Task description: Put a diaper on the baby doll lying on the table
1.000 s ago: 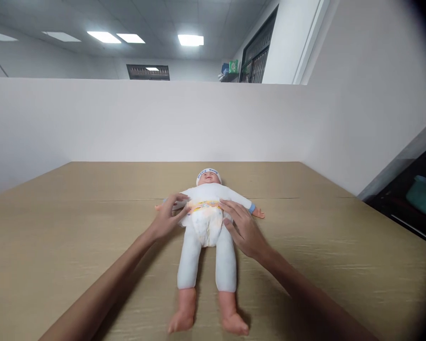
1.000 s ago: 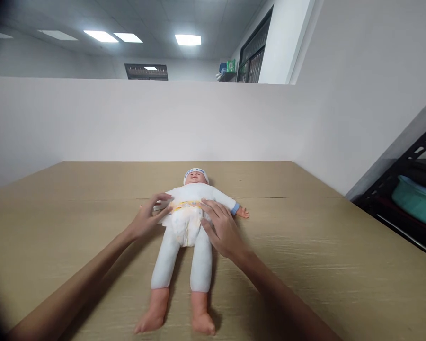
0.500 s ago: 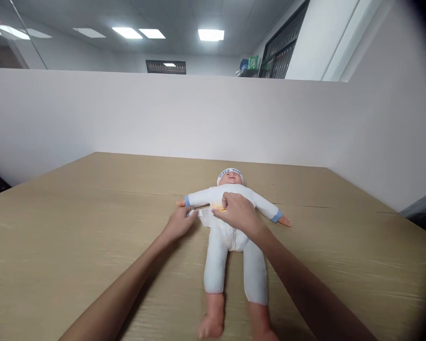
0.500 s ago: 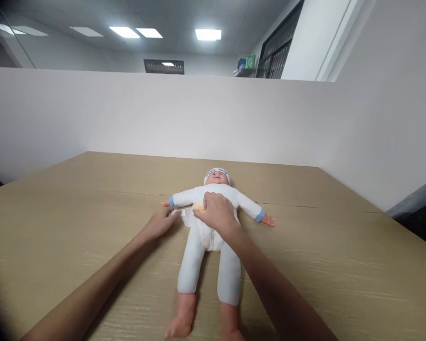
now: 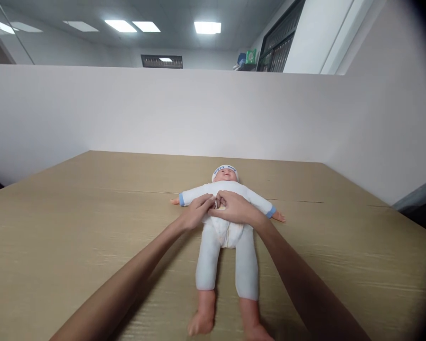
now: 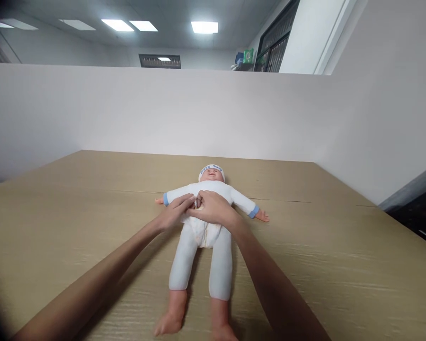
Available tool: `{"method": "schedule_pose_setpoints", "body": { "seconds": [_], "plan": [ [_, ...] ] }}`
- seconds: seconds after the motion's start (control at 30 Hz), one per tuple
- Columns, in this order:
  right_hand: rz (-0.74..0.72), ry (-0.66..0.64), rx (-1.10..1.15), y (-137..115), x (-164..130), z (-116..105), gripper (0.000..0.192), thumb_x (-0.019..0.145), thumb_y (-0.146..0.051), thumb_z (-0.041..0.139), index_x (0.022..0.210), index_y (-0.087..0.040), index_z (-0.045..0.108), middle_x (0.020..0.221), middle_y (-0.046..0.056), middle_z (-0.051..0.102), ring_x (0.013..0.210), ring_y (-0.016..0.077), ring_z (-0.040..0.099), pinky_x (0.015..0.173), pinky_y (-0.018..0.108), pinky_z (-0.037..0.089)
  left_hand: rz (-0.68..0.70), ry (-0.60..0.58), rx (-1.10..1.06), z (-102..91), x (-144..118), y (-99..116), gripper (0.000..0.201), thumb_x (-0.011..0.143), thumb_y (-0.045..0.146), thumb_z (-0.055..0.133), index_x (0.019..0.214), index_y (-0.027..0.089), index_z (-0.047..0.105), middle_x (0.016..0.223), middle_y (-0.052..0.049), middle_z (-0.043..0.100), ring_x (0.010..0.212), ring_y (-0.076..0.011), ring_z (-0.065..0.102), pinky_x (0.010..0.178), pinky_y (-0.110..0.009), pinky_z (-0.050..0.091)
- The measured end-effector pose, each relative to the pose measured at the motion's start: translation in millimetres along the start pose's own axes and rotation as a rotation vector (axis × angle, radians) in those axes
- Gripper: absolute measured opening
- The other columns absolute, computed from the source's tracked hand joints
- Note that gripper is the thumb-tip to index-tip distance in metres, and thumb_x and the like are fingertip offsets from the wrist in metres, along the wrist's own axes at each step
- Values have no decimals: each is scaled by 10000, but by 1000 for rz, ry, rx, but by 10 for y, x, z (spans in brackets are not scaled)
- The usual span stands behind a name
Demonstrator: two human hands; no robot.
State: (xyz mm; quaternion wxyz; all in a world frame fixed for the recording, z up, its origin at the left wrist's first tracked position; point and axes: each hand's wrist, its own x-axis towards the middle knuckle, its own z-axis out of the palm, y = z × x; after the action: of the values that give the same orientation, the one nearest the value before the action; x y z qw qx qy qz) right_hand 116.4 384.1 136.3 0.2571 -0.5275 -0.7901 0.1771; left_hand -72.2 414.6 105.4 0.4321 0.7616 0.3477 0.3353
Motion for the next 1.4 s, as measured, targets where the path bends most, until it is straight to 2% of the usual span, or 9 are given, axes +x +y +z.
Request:
{"method": "schedule_pose_setpoints", "body": {
  "seconds": [0.17, 0.33, 0.47, 0.67, 0.8, 0.93, 1.03, 1.13, 1.4],
  "plan": [
    [5, 47, -29, 105, 45, 40, 356, 1060, -382, 516, 734, -240, 520, 773, 4, 649, 716, 171, 546, 654, 310, 298, 4, 75, -103, 10, -48, -66, 512, 1083, 660, 386, 824, 234, 505, 803, 2, 519, 798, -199, 471, 779, -343, 414],
    [6, 77, -26, 201, 94, 100, 327, 973, -287, 584, 687, -242, 432, 713, -26, 580, 672, 160, 475, 637, 307, 260, 24, 106, -168, 46, -185, -208, 395, 976, 585, 710, 1049, 235, 542, 943, 4, 567, 805, -154, 491, 718, -285, 388],
    [-1, 169, -5, 188, 89, 57, 275, 906, -209, 605, 749, -258, 385, 734, -44, 544, 688, 163, 467, 648, 299, 285, 29, 171, -113, 69, -219, -266, 384, 960, 547, 748, 1055, 230, 553, 953, 7, 564, 793, -141, 488, 708, -279, 385],
    [-67, 348, 33, -153, -425, -79, 210, 918, -121, 517, 826, -265, 395, 842, -19, 566, 789, 184, 539, 713, 301, 373, 86, 396, 186, 171, -517, 166, 294, 991, 475, 723, 1000, 235, 554, 975, 8, 614, 783, -153, 507, 754, -303, 419],
    [-32, 249, 253, -322, -1157, -4, 116, 974, -255, 628, 947, -270, 516, 931, -11, 649, 779, 176, 627, 691, 287, 473, 124, 181, 434, 319, -978, 471, 242, 1093, 466, 564, 1043, 247, 654, 982, -16, 708, 880, -209, 585, 817, -347, 420],
    [27, 57, 291, -194, -1636, 139, 137, 973, -240, 667, 1091, -274, 607, 1095, 15, 728, 939, 187, 713, 774, 287, 536, 108, -50, 520, 393, -1240, 437, 244, 1109, 437, 532, 1061, 265, 699, 1021, -13, 756, 987, -238, 639, 913, -377, 405],
    [90, 135, 109, -10, -1650, 172, 111, 978, -211, 657, 1078, -258, 648, 972, -1, 757, 847, 185, 720, 774, 298, 496, 59, -33, 479, 369, -1200, 307, 211, 1086, 432, 567, 1089, 256, 683, 1047, -15, 761, 995, -234, 669, 932, -372, 413],
    [110, 174, -17, 87, -1514, 181, 26, 1010, -277, 659, 1012, -256, 675, 814, -27, 738, 729, 179, 687, 683, 285, 413, 9, 7, 566, 355, -1038, 227, 248, 1052, 480, 607, 1052, 236, 652, 915, -11, 740, 843, -230, 662, 856, -369, 413],
    [106, 181, -193, 51, -1295, 340, 218, 1017, -286, 683, 817, -226, 621, 734, -11, 687, 627, 156, 558, 599, 303, 221, -19, 49, 718, 456, -791, 127, 331, 1025, 547, 625, 896, 243, 601, 737, -5, 654, 765, -247, 578, 734, -342, 373]
  ]
}}
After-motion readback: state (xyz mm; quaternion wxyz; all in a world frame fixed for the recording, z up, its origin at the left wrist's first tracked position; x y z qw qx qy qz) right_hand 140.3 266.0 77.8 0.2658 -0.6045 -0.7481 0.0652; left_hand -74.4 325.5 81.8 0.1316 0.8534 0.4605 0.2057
